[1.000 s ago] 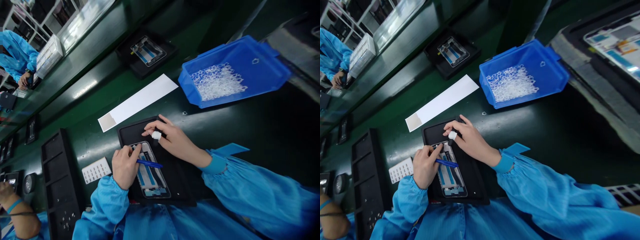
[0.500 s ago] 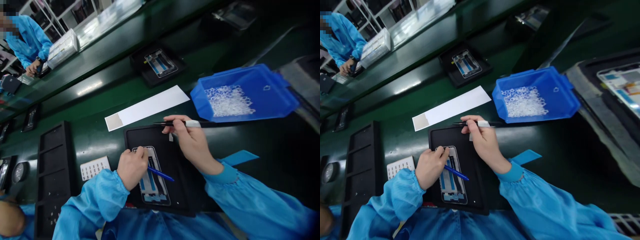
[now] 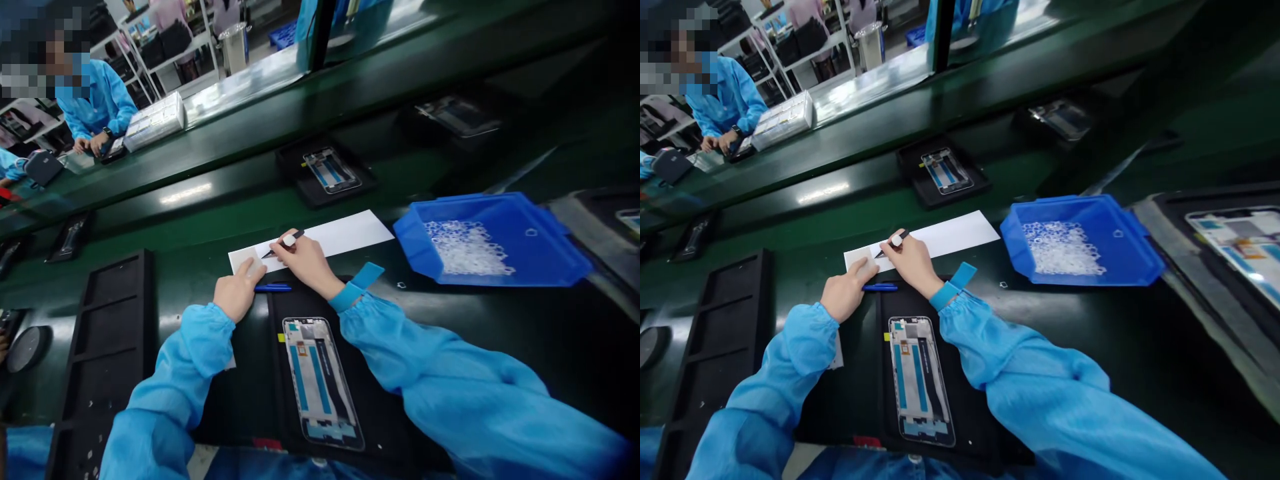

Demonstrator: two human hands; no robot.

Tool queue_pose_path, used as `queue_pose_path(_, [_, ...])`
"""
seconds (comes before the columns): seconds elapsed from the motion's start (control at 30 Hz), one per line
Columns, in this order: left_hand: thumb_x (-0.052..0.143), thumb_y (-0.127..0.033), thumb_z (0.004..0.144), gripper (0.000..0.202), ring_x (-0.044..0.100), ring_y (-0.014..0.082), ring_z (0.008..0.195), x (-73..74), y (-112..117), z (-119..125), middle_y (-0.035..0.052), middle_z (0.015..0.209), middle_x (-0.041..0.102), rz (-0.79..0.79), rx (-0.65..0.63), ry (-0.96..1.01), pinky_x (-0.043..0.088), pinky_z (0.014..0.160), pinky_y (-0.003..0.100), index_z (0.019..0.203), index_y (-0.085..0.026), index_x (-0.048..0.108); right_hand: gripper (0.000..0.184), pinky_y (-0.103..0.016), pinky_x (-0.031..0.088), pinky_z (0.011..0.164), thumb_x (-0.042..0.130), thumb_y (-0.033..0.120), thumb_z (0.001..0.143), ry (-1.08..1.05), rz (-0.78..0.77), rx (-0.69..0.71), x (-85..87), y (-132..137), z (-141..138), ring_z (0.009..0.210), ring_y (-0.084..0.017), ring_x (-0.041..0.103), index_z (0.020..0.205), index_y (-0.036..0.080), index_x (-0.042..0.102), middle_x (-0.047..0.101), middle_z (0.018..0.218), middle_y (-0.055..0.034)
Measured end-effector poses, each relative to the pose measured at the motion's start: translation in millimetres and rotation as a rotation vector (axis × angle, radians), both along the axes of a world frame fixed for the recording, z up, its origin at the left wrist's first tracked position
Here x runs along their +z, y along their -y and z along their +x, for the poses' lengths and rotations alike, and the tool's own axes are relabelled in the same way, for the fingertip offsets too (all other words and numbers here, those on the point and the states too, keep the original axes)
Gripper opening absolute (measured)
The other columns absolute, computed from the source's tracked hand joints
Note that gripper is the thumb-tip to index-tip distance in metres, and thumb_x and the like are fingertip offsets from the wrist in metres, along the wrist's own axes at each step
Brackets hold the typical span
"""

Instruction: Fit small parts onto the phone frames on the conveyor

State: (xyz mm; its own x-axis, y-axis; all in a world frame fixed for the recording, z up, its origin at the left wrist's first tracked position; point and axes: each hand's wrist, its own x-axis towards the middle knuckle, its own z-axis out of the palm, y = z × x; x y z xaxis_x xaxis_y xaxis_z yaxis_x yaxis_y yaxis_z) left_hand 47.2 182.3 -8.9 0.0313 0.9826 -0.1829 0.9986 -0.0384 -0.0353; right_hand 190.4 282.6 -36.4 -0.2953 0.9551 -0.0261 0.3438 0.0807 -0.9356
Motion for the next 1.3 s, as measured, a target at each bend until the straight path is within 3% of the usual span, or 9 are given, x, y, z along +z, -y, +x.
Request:
queue_pose_path(0.3, [0.052,-0.011,0.088,0.055,0.073,0.0247,0.077,1.6,-3,-1,0.0105,0.148,0.045,-0.027,-0.025,0.004,0.060,0.068,0.041,0.136,-0.037,0.051,0.017,-0.032,0.052,0.070,0.067,0.028,0.080,-0.030,-0.042,0.013,-3.5,0,-2,0.076,-0.024,0.071,0.073,0.021,0.053,0.070,0.067,-0.0015])
queue_pose_path(0.47, [0.053,-0.009,0.086,0.056,0.072,0.0211,0.078,2.0,-3,-1,0.0087,0.149,0.044,-0.030,-0.006,0.030,0.060,0.072,0.038,0.134,-0.038,0.053,0.016,-0.029,0.053,0.060,0.064,0.029,0.081,-0.182,-0.121,-0.034,-3.1,-6,0,0.070,-0.022,0.071,0.074,0.021,0.052,0.070,0.066,-0.0030])
queue_pose_path(0.63, [0.056,-0.007,0.081,0.056,0.070,0.0244,0.095,8.8,-3,-10,0.0040,0.145,0.049,0.016,0.012,0.122,0.060,0.080,0.039,0.129,-0.037,0.059,0.027,-0.025,0.047,0.050,0.064,0.045,0.080,-0.331,-0.140,-0.153,6.7,20,47,0.069,-0.022,0.069,0.076,0.021,0.052,0.067,0.065,-0.0038])
queue_pose_path(0.7, [0.056,-0.007,0.080,0.052,0.066,0.0252,0.108,13.0,-3,-11,0.0037,0.140,0.054,0.133,0.030,0.256,0.058,0.087,0.038,0.125,-0.033,0.062,0.033,-0.026,0.044,0.048,0.068,0.050,0.077,-0.316,-0.127,-0.161,9.2,43,75,0.065,-0.022,0.068,0.073,0.021,0.053,0.060,0.055,-0.0007])
queue_pose_path(0.77, [0.055,-0.012,0.083,0.040,0.065,0.0235,0.109,17.1,-2,-5,0.0052,0.126,0.064,0.211,0.045,0.453,0.055,0.091,0.035,0.118,-0.027,0.067,0.033,-0.028,0.043,0.048,0.068,0.051,0.077,-0.232,-0.123,-0.141,9.5,67,97,0.062,-0.023,0.066,0.072,0.021,0.055,0.055,0.050,0.0010])
queue_pose_path(0.83, [0.054,-0.024,0.087,0.025,0.069,0.0207,0.090,19.9,-1,7,0.0045,0.096,0.073,0.085,0.064,0.641,0.055,0.081,0.031,0.105,-0.021,0.071,0.031,-0.029,0.044,0.050,0.066,0.049,0.079,-0.143,-0.118,-0.117,7.9,86,110,0.063,-0.023,0.066,0.073,0.020,0.058,0.059,0.056,-0.0009])
queue_pose_path(0.93, [0.053,-0.038,0.087,0.026,0.062,0.0159,0.061,20.2,1,31,-0.0005,0.065,0.066,-0.247,0.079,0.719,0.047,0.060,0.024,0.089,-0.019,0.072,0.029,-0.031,0.045,0.055,0.062,0.046,0.083,-0.044,-0.071,-0.077,4.1,98,113,0.065,-0.021,0.065,0.073,0.020,0.061,0.067,0.071,-0.0040])
queue_pose_path(1.07, [0.054,-0.036,0.085,0.023,0.055,0.0136,0.058,15.8,1,50,-0.0020,0.064,0.062,-0.365,0.072,0.648,0.039,0.057,0.024,0.086,-0.020,0.072,0.028,-0.030,0.041,0.053,0.058,0.044,0.086,0.047,-0.005,-0.027,1.3,98,110,0.061,-0.019,0.061,0.073,0.020,0.061,0.066,0.071,-0.0033])
queue_pose_path(1.3, [0.053,-0.036,0.085,0.024,0.054,0.0142,0.059,13.3,-2,50,-0.0013,0.065,0.061,-0.392,0.066,0.591,0.037,0.057,0.024,0.086,-0.020,0.071,0.029,-0.028,0.036,0.050,0.056,0.042,0.088,0.069,0.088,-0.020,0.6,99,109,0.053,-0.015,0.053,0.070,0.019,0.059,0.061,0.067,-0.0016])
